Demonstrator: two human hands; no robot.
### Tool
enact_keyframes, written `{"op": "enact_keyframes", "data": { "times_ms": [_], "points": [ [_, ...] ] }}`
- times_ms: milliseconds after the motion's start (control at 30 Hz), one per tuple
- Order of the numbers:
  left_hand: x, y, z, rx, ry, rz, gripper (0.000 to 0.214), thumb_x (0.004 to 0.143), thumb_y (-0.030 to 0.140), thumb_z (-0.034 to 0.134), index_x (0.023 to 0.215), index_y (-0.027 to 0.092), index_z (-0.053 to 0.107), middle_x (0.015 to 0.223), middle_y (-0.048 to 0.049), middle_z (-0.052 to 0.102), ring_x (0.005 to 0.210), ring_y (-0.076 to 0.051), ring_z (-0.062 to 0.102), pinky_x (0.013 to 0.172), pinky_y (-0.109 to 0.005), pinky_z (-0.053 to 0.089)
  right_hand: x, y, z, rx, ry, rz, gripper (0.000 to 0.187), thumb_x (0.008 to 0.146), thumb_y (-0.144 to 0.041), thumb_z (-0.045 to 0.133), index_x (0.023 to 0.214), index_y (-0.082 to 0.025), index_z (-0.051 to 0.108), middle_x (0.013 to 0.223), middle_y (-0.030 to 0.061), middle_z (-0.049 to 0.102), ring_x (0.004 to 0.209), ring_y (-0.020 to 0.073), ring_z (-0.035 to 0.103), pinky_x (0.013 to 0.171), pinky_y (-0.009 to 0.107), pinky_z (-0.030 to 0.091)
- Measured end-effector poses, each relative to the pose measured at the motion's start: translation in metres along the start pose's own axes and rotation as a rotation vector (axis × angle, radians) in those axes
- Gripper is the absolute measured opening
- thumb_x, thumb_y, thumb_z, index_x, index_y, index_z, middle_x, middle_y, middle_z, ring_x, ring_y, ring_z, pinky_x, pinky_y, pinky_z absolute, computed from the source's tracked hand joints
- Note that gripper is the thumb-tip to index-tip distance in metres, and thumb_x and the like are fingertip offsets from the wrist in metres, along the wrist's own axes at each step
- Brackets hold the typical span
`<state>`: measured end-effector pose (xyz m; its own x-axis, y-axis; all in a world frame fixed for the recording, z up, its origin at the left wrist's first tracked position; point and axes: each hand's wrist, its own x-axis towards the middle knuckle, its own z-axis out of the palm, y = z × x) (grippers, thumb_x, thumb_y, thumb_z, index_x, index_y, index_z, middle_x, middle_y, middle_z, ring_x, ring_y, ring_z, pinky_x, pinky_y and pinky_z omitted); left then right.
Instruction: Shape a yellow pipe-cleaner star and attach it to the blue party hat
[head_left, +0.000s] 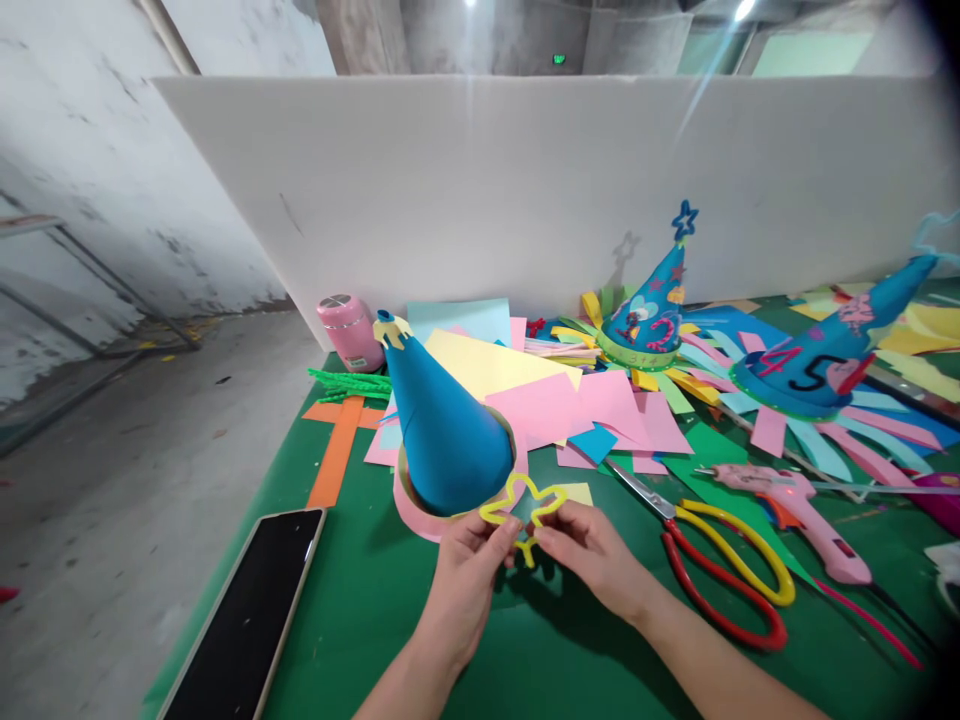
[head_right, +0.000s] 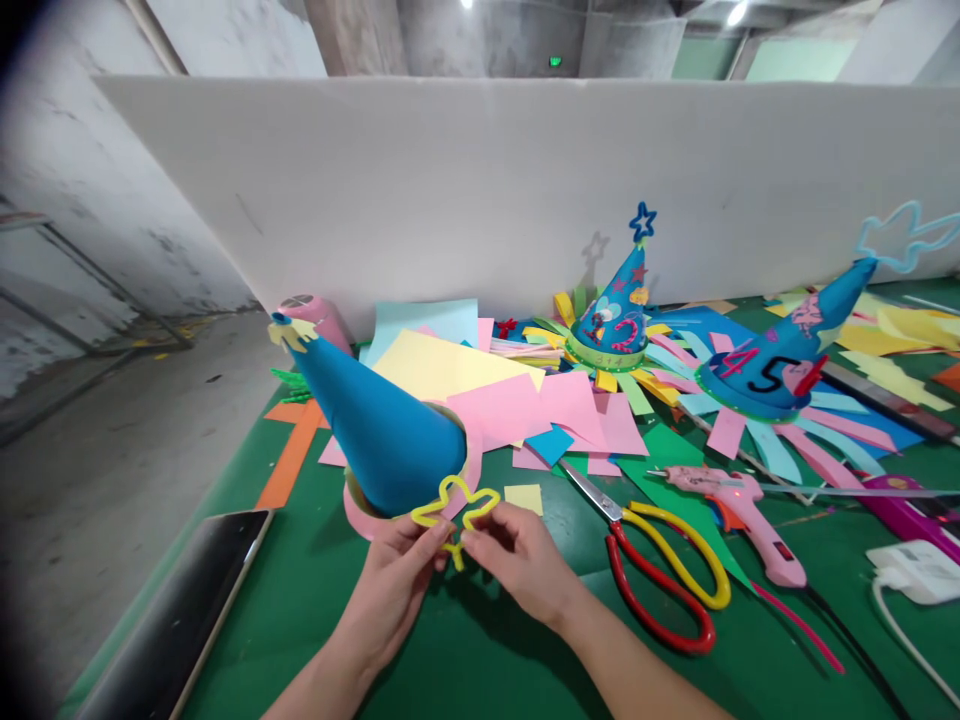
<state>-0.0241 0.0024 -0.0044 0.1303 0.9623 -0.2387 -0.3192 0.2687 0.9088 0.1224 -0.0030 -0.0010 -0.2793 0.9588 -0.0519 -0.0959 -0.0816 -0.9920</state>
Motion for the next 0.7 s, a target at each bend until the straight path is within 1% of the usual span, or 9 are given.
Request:
{"op": "enact_keyframes", "data": {
  "times_ms": [100, 233, 300, 400, 467, 600, 700],
  "points": [
    [-0.0001, 0.0001, 0.0009, 0.029, 0.012, -0.003, 0.012, 0.066, 0.026, 0.068, 0.065, 0.013, 0.067, 0.059, 0.0003, 0.055, 0.054, -0.008, 0.042, 0.049, -0.019, 0.034, 0.002, 0.0013, -0.0006, 0.047, 0.103, -0.032, 0.015, 0.077, -0.031, 0.057, 0.072, -0.017, 0.058, 0.064, -0.0031, 0.047, 0.058, 0.0098, 0.04, 0.054, 0.02, 0.034],
    [-0.0006, 0.0022, 0.0022, 0.011, 0.029, -0.02, 0.015, 0.065, 0.027, 0.069, 0.064, 0.013, 0.066, 0.062, -0.0012, 0.056, 0.055, -0.009, 0.043, 0.048, -0.019, 0.035, 0.0031, 0.0046, 0.0006, 0.1, 0.09, -0.017, 0.016, 0.074, -0.03, 0.061, 0.067, -0.016, 0.058, 0.061, -0.0038, 0.046, 0.058, 0.0093, 0.04, 0.056, 0.021, 0.035],
    [-0.0006, 0.0025, 0.0017, 0.009, 0.024, -0.024, 0.015, 0.065, 0.028, 0.069, 0.064, 0.013, 0.066, 0.062, -0.0008, 0.056, 0.055, -0.009, 0.043, 0.049, -0.019, 0.035, 0.0032, 0.006, 0.0006, 0.128, 0.088, 0.002, 0.016, 0.073, -0.031, 0.062, 0.067, -0.016, 0.059, 0.061, -0.004, 0.046, 0.056, 0.0087, 0.038, 0.053, 0.02, 0.034],
    [-0.0008, 0.0021, 0.0014, 0.008, 0.016, -0.024, 0.015, 0.066, 0.029, 0.068, 0.067, 0.014, 0.066, 0.061, 0.0003, 0.055, 0.055, -0.009, 0.042, 0.049, -0.019, 0.035, 0.0039, 0.0063, -0.0006, 0.152, 0.129, 0.014, 0.018, 0.075, -0.032, 0.06, 0.068, -0.015, 0.059, 0.061, -0.004, 0.044, 0.053, 0.0076, 0.035, 0.049, 0.02, 0.029],
    [-0.0014, 0.0019, 0.0025, -0.017, 0.013, -0.044, 0.017, 0.066, 0.03, 0.068, 0.068, 0.014, 0.066, 0.063, -0.0002, 0.055, 0.055, -0.009, 0.042, 0.048, -0.019, 0.035, 0.0045, 0.0052, -0.0013, 0.155, 0.17, 0.008, 0.02, 0.076, -0.031, 0.059, 0.065, -0.015, 0.057, 0.059, -0.0046, 0.041, 0.052, 0.0072, 0.033, 0.047, 0.02, 0.027],
    [-0.0036, 0.0011, 0.0063, -0.056, -0.069, -0.104, 0.018, 0.063, 0.029, 0.07, 0.07, 0.013, 0.065, 0.066, -0.0011, 0.055, 0.057, -0.009, 0.045, 0.05, -0.02, 0.036, 0.0048, 0.0011, 0.0004, 0.143, 0.191, -0.012, 0.022, 0.075, -0.03, 0.06, 0.06, -0.015, 0.053, 0.056, -0.0055, 0.04, 0.051, 0.0072, 0.033, 0.048, 0.02, 0.029],
    [-0.0043, -0.0009, 0.0074, -0.026, -0.126, -0.111, 0.017, 0.061, 0.027, 0.072, 0.066, 0.013, 0.063, 0.059, 0.0014, 0.051, 0.054, -0.008, 0.042, 0.05, -0.02, 0.035, 0.004, -0.0008, 0.0037, 0.158, 0.159, -0.011, 0.022, 0.075, -0.031, 0.06, 0.061, -0.016, 0.055, 0.056, -0.0048, 0.045, 0.051, 0.0079, 0.04, 0.05, 0.021, 0.034]
  ]
}}
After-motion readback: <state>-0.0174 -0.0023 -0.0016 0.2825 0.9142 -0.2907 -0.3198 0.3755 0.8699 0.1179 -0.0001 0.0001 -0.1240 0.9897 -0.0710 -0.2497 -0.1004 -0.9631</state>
